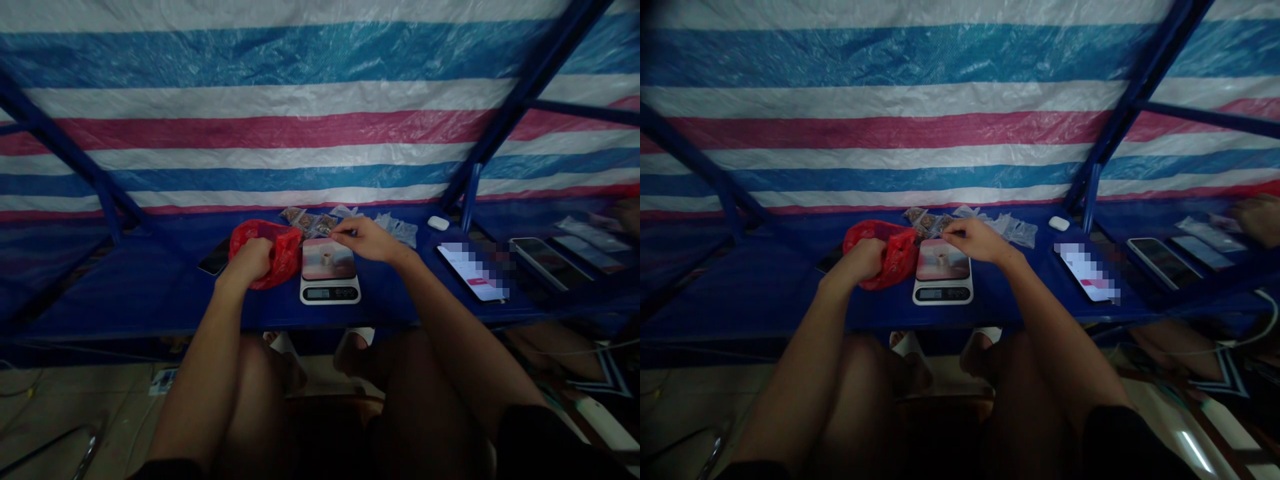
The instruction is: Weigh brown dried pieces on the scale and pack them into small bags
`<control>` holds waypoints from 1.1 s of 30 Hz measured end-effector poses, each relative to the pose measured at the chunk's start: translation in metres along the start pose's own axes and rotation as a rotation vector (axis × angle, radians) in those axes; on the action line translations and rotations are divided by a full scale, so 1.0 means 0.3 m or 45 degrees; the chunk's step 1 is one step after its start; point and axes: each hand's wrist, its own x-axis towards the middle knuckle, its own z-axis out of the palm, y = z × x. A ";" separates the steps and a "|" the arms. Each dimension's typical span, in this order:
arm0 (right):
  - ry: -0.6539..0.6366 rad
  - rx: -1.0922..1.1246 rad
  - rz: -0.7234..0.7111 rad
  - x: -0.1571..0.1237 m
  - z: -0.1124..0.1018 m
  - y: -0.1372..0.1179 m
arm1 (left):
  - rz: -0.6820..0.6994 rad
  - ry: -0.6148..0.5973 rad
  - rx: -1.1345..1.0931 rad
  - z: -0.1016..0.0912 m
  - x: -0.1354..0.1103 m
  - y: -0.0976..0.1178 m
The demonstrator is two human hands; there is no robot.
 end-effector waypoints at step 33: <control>0.169 0.034 -0.067 -0.010 0.013 0.072 | 0.692 0.121 -0.465 -0.094 0.046 0.287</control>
